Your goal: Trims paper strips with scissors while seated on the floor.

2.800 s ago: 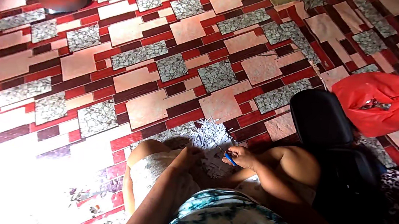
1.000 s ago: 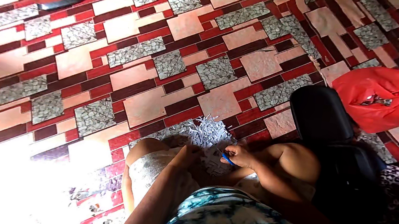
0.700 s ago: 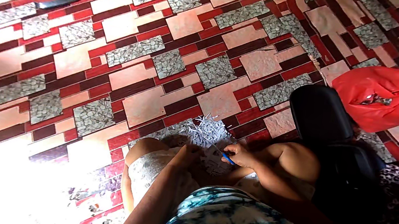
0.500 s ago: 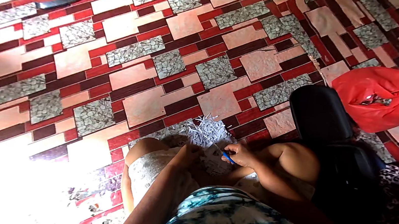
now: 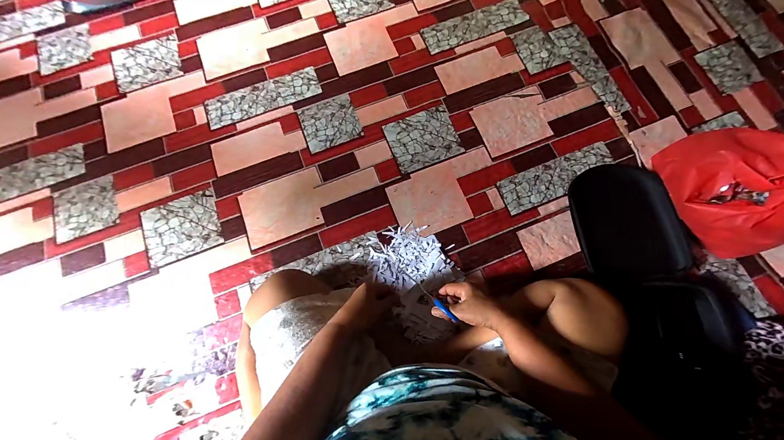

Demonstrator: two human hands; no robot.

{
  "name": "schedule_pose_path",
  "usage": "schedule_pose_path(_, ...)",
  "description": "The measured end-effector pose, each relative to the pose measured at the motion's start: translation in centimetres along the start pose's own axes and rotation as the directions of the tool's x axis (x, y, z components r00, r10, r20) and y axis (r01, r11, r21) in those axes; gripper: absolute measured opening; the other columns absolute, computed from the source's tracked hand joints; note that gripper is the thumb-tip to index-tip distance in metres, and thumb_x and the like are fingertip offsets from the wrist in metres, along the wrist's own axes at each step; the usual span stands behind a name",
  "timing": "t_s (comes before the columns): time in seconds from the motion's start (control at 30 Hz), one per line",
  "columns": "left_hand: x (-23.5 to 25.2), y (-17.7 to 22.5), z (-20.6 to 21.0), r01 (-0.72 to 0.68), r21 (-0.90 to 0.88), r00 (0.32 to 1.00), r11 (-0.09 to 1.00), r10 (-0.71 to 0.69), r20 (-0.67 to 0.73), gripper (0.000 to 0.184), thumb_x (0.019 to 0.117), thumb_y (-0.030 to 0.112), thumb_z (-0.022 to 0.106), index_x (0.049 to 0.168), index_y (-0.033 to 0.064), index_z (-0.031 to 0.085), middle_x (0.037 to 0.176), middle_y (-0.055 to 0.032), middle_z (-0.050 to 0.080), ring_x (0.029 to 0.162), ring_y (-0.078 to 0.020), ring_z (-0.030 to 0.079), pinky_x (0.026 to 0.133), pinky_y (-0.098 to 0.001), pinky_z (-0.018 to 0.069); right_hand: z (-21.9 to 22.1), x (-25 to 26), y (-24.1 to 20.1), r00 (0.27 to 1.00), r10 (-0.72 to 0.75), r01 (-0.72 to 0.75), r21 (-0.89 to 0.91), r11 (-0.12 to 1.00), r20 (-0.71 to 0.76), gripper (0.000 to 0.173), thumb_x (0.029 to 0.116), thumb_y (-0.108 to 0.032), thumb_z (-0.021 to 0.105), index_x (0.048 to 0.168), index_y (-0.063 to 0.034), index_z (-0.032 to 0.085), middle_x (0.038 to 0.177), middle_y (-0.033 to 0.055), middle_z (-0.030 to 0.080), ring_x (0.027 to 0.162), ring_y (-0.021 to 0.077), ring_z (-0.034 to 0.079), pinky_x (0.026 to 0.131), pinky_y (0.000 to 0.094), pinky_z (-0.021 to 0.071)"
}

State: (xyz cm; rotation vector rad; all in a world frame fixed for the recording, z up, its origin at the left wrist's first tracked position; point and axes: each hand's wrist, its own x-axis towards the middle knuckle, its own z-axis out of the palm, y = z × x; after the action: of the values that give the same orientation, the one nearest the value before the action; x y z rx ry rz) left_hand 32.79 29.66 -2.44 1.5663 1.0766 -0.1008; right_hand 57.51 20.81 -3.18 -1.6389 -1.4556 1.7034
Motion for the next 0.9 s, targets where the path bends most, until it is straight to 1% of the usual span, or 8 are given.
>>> schedule_pose_path(0.07, 0.07, -0.12, 0.05, -0.001, -0.001, 1.000, 1.000, 0.001, -0.004, 0.024, 0.1052, 0.018, 0.056, 0.106, -0.0012, 0.070, 0.083, -0.0038, 0.065, 0.068, -0.0061, 0.057, 0.071, -0.0267, 0.0513, -0.03, -0.18, -0.22, 1.000, 0.002, -0.002, 0.016, 1.000, -0.017, 0.031, 0.0955, -0.017, 0.071, 0.116, 0.0054, 0.066, 0.092, 0.0109, 0.069, 0.072, 0.0083, 0.061, 0.071, 0.0258, 0.0532)
schedule_pose_path(0.13, 0.17, -0.27, 0.05, -0.004, -0.004, 1.000, 1.000, 0.004, -0.006, 0.024, 0.1052, 0.018, 0.056, 0.106, -0.0015, 0.070, 0.082, -0.0038, 0.065, 0.068, -0.0062, 0.056, 0.070, -0.0267, 0.0512, -0.08, -0.36, -0.45, 1.000, 0.001, 0.000, 0.034, 0.999, -0.022, 0.031, 0.0954, -0.015, 0.071, 0.118, 0.0051, 0.066, 0.094, 0.0103, 0.070, 0.073, 0.0063, 0.063, 0.071, 0.0235, 0.0537)
schedule_pose_path(0.2, 0.21, -0.35, 0.05, -0.012, -0.012, 1.000, 1.000, 0.012, -0.011, 0.024, 0.1049, 0.017, 0.056, 0.105, -0.0015, 0.071, 0.082, -0.0033, 0.065, 0.068, -0.0055, 0.056, 0.070, -0.0262, 0.0509, -0.13, -0.39, -0.50, 1.000, 0.001, -0.001, 0.040, 0.999, 0.001, 0.030, 0.0960, -0.017, 0.071, 0.115, 0.0048, 0.065, 0.089, 0.0074, 0.068, 0.070, 0.0049, 0.061, 0.068, 0.0217, 0.0526)
schedule_pose_path(0.3, 0.09, -0.29, 0.03, -0.013, -0.021, 1.000, 1.000, 0.013, -0.013, 0.024, 0.1048, 0.018, 0.057, 0.104, -0.0013, 0.071, 0.081, -0.0028, 0.064, 0.067, -0.0052, 0.056, 0.070, -0.0258, 0.0510, -0.10, -0.07, -0.01, 0.999, 0.012, -0.012, 0.006, 1.000, 0.041, 0.033, 0.0966, -0.026, 0.070, 0.109, 0.0039, 0.063, 0.082, 0.0050, 0.059, 0.068, 0.0075, 0.052, 0.066, 0.0254, 0.0465)
schedule_pose_path(0.4, 0.02, -0.16, 0.00, -0.011, -0.007, 1.000, 1.000, 0.011, -0.010, 0.024, 0.1052, 0.018, 0.056, 0.105, -0.0013, 0.071, 0.082, -0.0032, 0.065, 0.068, -0.0053, 0.057, 0.070, -0.0258, 0.0512, -0.17, -0.03, -0.01, 0.999, 0.019, -0.019, 0.009, 1.000, 0.050, 0.033, 0.0984, -0.029, 0.068, 0.105, 0.0026, 0.062, 0.080, 0.0031, 0.058, 0.066, 0.0056, 0.052, 0.065, 0.0236, 0.0460)
schedule_pose_path(0.53, 0.14, -0.42, 0.09, -0.021, -0.025, 1.000, 0.999, 0.021, -0.020, 0.023, 0.1050, 0.016, 0.056, 0.104, -0.0013, 0.071, 0.080, -0.0025, 0.064, 0.067, -0.0044, 0.056, 0.069, -0.0246, 0.0510, -0.18, -0.18, -0.31, 0.998, 0.030, -0.032, 0.041, 0.999, 0.051, 0.030, 0.0998, -0.026, 0.067, 0.106, 0.0029, 0.062, 0.082, 0.0033, 0.061, 0.068, 0.0043, 0.055, 0.066, 0.0223, 0.0479)
schedule_pose_path(0.73, 0.28, -0.31, 0.03, 0.007, 0.015, 1.000, 1.000, -0.007, -0.027, 0.024, 0.1055, 0.016, 0.055, 0.108, -0.0027, 0.070, 0.088, -0.0074, 0.067, 0.075, -0.0086, 0.059, 0.076, -0.0289, 0.0518, -0.21, -0.51, -0.77, 0.997, 0.070, -0.074, 0.140, 0.987, 0.034, 0.030, 0.1017, -0.025, 0.064, 0.114, 0.0018, 0.064, 0.085, 0.0028, 0.067, 0.069, 0.0041, 0.060, 0.066, 0.0221, 0.0508)
schedule_pose_path(0.9, 0.25, -0.25, 0.06, 0.003, -0.003, 1.000, 1.000, -0.003, -0.020, 0.023, 0.1052, 0.017, 0.056, 0.106, -0.0016, 0.070, 0.083, -0.0038, 0.065, 0.069, -0.0053, 0.057, 0.071, -0.0254, 0.0509, -0.14, -0.39, -0.85, 0.996, 0.073, -0.078, 0.127, 0.989, 0.041, 0.030, 0.1001, -0.024, 0.067, 0.113, 0.0024, 0.064, 0.085, 0.0030, 0.065, 0.069, 0.0035, 0.059, 0.068, 0.0216, 0.0512)
